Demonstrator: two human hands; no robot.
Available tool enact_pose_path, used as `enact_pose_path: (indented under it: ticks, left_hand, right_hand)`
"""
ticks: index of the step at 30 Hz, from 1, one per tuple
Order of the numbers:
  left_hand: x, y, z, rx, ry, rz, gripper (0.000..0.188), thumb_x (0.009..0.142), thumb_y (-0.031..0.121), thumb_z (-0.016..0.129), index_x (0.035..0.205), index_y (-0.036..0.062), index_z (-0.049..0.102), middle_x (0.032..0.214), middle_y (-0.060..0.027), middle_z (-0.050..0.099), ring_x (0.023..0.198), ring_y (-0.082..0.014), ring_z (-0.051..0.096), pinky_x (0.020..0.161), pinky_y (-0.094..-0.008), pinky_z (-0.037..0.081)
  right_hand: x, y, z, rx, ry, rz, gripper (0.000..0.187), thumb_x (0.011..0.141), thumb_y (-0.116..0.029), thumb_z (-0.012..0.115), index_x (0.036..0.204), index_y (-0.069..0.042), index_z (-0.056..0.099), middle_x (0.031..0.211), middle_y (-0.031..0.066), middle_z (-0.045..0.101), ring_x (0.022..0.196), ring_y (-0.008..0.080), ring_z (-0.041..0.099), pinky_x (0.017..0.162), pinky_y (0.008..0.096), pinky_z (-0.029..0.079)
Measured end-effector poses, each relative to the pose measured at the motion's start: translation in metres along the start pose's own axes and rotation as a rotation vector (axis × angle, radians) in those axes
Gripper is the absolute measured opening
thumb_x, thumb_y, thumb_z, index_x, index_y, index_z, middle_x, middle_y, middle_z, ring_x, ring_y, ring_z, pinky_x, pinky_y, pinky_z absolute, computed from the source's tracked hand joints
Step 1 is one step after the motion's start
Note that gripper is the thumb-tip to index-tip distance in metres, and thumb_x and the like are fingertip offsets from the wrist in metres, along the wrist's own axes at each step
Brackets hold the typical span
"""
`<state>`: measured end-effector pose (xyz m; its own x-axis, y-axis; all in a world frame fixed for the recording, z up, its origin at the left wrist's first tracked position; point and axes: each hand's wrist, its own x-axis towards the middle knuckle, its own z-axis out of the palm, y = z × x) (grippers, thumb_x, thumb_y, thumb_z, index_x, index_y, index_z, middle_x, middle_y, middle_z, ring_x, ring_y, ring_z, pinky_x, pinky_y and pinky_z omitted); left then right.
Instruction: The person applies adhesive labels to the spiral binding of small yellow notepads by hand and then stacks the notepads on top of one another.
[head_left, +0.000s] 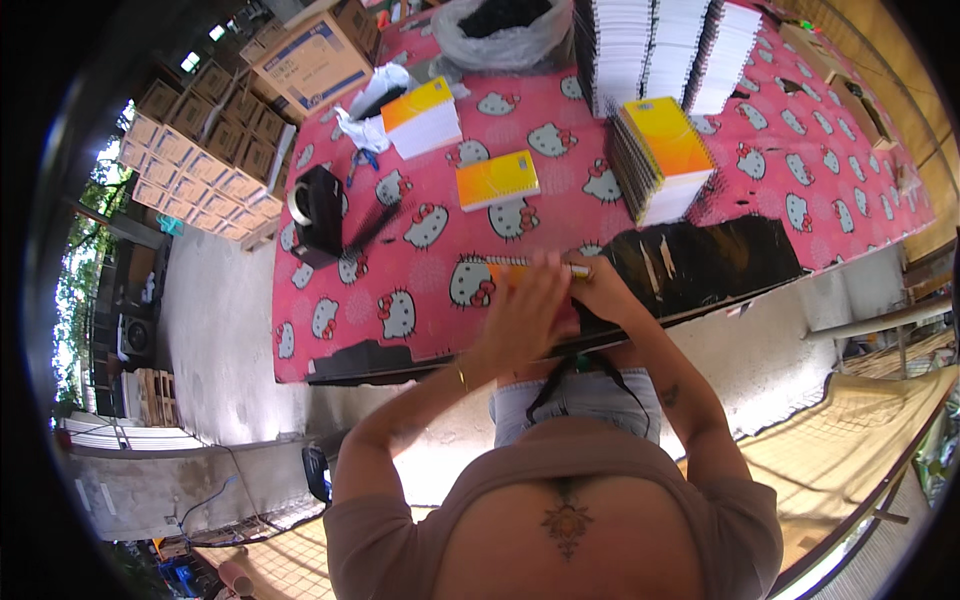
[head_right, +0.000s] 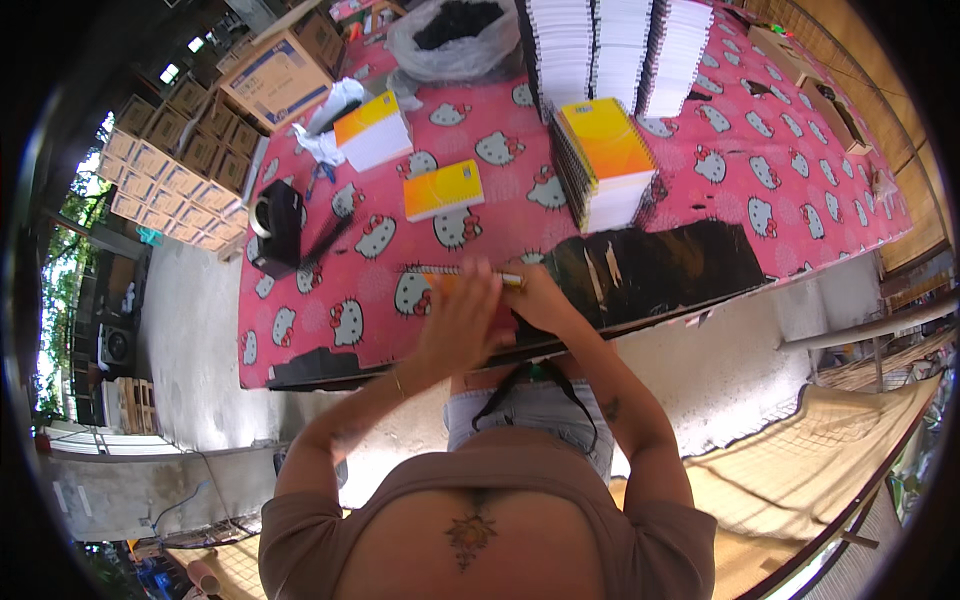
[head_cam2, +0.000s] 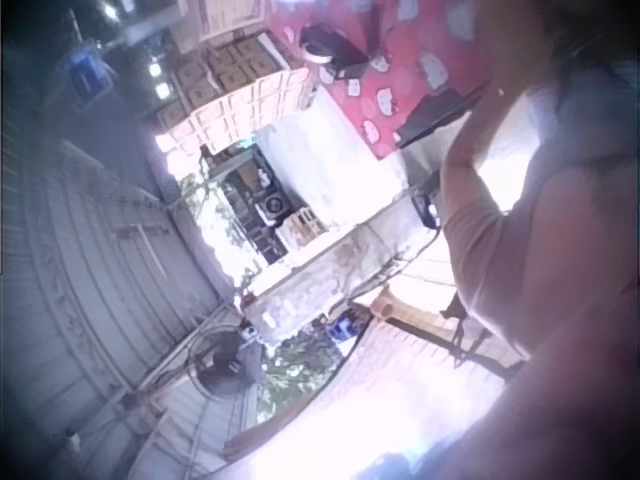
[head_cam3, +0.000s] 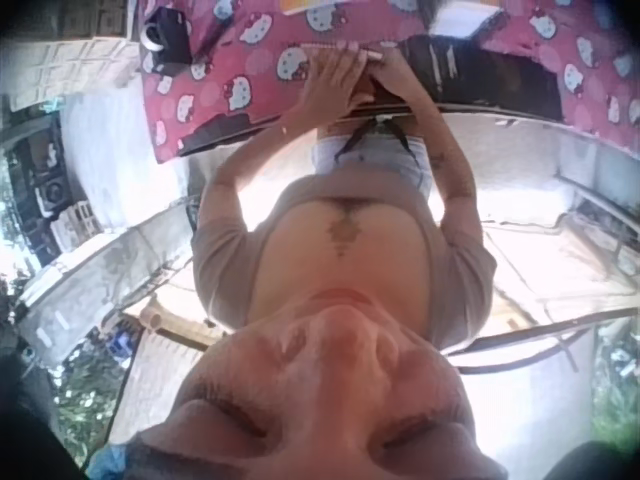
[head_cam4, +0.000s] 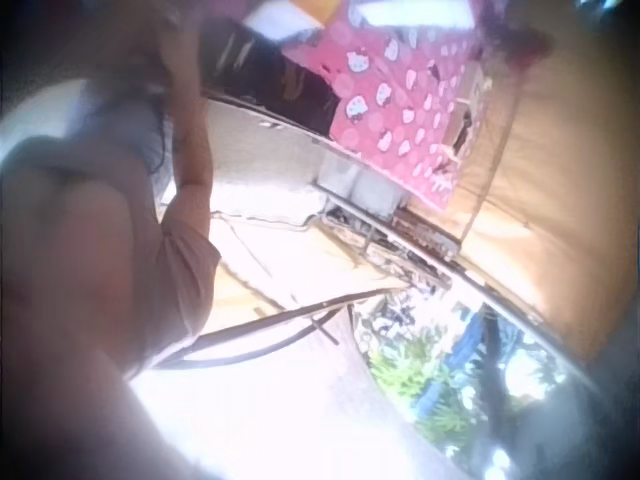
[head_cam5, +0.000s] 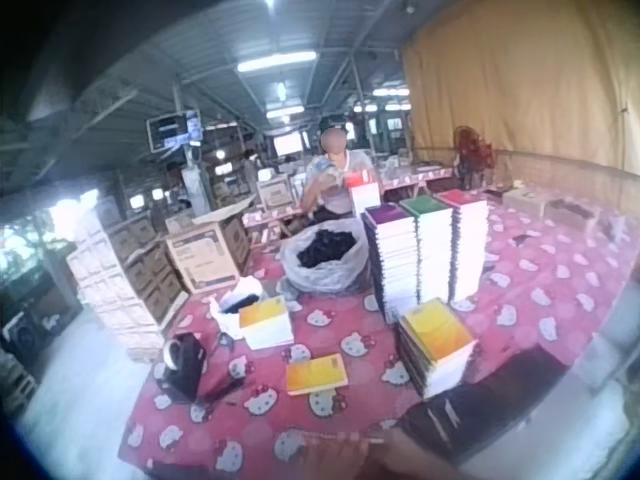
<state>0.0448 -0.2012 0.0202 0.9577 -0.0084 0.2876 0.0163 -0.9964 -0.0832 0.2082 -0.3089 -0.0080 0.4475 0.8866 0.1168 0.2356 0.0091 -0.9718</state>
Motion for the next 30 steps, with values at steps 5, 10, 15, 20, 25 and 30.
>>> enact_pose_path:
  ticks: [5, 10, 15, 20, 25, 30]
  left_hand:
    - [0.031, -0.008, -0.027, -0.038, 0.101, -0.045, 0.082, 0.094, 0.055, 0.05, 0.148, -0.005, 0.036, 0.155, -0.0245, 0.034, 0.146, -0.0371, 0.031, 0.116, -0.0628, 0.011]
    - [-0.003, 0.006, -0.008, -0.196, 0.235, 0.028, 0.067, 0.096, 0.047, 0.056, 0.143, -0.0006, 0.045, 0.145, -0.018, 0.049, 0.138, -0.034, 0.044, 0.118, -0.0603, 0.009]
    - [0.042, -0.021, -0.031, -0.339, 0.237, -0.084, 0.032, 0.093, 0.03, 0.065, 0.118, 0.0098, 0.065, 0.11, -0.0044, 0.067, 0.103, -0.0228, 0.064, 0.118, -0.0595, 0.013]
    - [0.044, -0.015, -0.025, -0.38, 0.273, -0.072, 0.016, 0.091, 0.022, 0.068, 0.103, 0.0114, 0.068, 0.098, -0.0005, 0.069, 0.089, -0.0191, 0.066, 0.118, -0.0557, 0.016]
    - [0.044, -0.02, -0.028, -0.426, 0.256, -0.06, 0.018, 0.088, 0.022, 0.072, 0.101, 0.0106, 0.068, 0.095, -0.0021, 0.068, 0.089, -0.0227, 0.065, 0.105, -0.0486, 0.036]
    - [0.044, -0.024, -0.042, -0.416, 0.179, -0.063, 0.018, 0.085, 0.015, 0.071, 0.1, 0.0086, 0.067, 0.09, -0.0069, 0.066, 0.084, -0.0289, 0.062, 0.082, -0.0429, 0.045]
  right_hand:
    - [0.001, -0.007, 0.003, 0.015, -0.003, -0.094, 0.026, 0.085, -0.007, 0.068, 0.111, -0.003, 0.07, 0.092, 0.0169, 0.073, 0.082, 0.0206, 0.071, 0.074, 0.0342, 0.053]
    - [0.005, -0.005, 0.004, 0.01, -0.017, -0.071, 0.026, 0.084, -0.006, 0.068, 0.11, -0.001, 0.07, 0.096, 0.0178, 0.073, 0.086, 0.0228, 0.072, 0.075, 0.0343, 0.053]
    - [-0.008, -0.041, -0.017, -0.19, 0.005, -0.105, 0.03, 0.084, -0.004, 0.07, 0.114, -0.001, 0.069, 0.099, 0.0164, 0.073, 0.093, 0.0214, 0.072, 0.079, 0.0323, 0.054]
    - [-0.019, -0.045, -0.05, -0.057, 0.051, -0.164, 0.026, 0.083, -0.002, 0.073, 0.109, 0.001, 0.071, 0.096, 0.0127, 0.074, 0.086, 0.0185, 0.072, 0.079, 0.0309, 0.055]
    - [-0.011, -0.046, -0.059, -0.097, -0.037, -0.18, 0.017, 0.082, -0.004, 0.073, 0.098, 0.001, 0.071, 0.088, 0.0119, 0.073, 0.077, 0.0177, 0.07, 0.073, 0.0305, 0.056]
    - [-0.006, -0.058, -0.039, -0.358, 0.137, -0.287, 0.019, 0.073, -0.005, 0.074, 0.09, -0.001, 0.065, 0.077, 0.013, 0.066, 0.07, 0.0266, 0.068, 0.066, 0.0338, 0.054]
